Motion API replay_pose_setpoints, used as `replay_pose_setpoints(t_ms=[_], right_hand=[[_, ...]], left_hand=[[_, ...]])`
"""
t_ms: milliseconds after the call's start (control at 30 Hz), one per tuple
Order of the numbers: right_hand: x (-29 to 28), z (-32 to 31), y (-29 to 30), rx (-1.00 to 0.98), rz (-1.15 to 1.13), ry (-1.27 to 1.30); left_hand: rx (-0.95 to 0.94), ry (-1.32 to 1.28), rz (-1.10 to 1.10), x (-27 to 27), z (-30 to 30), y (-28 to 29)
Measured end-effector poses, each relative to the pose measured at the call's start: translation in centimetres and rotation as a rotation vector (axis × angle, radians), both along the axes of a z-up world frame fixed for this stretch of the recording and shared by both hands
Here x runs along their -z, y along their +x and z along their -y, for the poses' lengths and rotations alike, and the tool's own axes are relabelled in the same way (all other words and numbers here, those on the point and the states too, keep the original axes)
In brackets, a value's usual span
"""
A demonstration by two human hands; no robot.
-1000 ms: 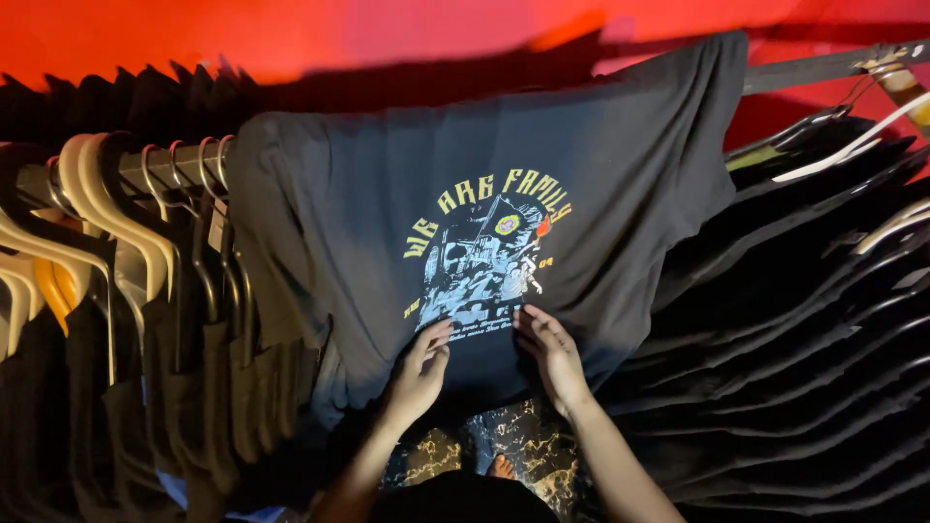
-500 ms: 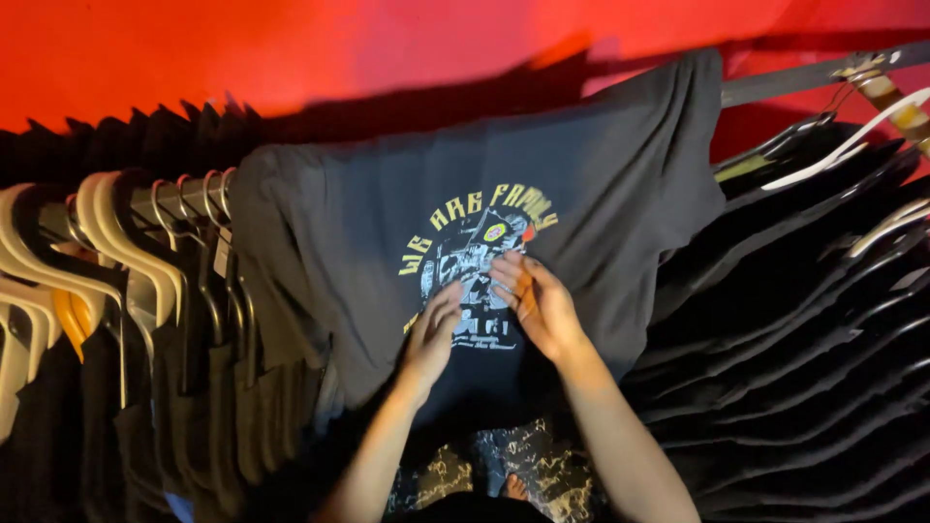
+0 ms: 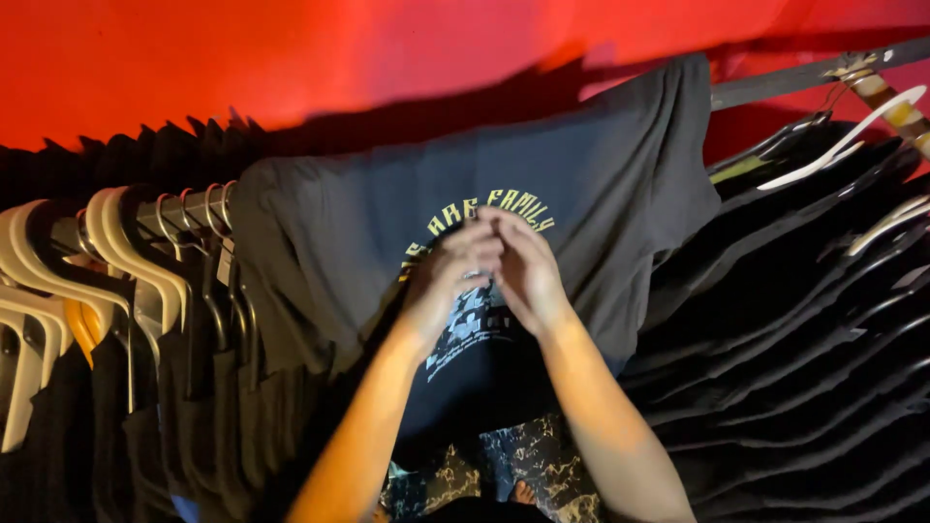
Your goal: The person browses a clothing rack, pulling out several black t-shirts one by one to display their front and back designs. They smooth the fabric with their hands and return each shirt to the rack in sequence.
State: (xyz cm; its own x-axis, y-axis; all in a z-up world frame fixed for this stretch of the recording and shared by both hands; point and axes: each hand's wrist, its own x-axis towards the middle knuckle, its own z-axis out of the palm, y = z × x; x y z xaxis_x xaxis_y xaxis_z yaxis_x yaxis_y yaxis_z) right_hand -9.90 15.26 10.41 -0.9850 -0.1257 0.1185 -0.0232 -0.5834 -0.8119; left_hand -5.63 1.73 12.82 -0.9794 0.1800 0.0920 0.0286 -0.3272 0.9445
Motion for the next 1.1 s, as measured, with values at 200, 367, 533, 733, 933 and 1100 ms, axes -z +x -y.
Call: replay_pose_setpoints(t_ms=[200, 367, 533, 733, 933, 1100], right_hand=[[0.4, -2.5, -2.5, -0.003, 0.112, -0.275], [1.2, -4.1, -0.9, 0.167, 0.115, -0.204], [0.0, -2.1, 0.2, 0.622, -0.341, 0.544], [3.9, -1.0, -3.0, 0.429, -0.997, 1.309], [6.3, -2.9, -1.8, 0.513, -0.723, 1.555], [7.0, -4.3, -0.3, 0.633, -0.640, 1.660]], left_hand=[[-0.052, 0.130, 0.100, -1.0, 2.1, 0.4], [-0.203, 0.110, 0.037, -0.2, 1.7, 2.1], [-0.510, -0.367, -0.406, -1.7, 0.3, 2.5], [-0.745, -1.451, -1.007, 1.9, 1.7, -1.4], [-0.852, -1.589, -1.070, 3.1, 3.5, -1.2], [-0.763, -1.639, -1.007, 3.4, 4.0, 0.1]])
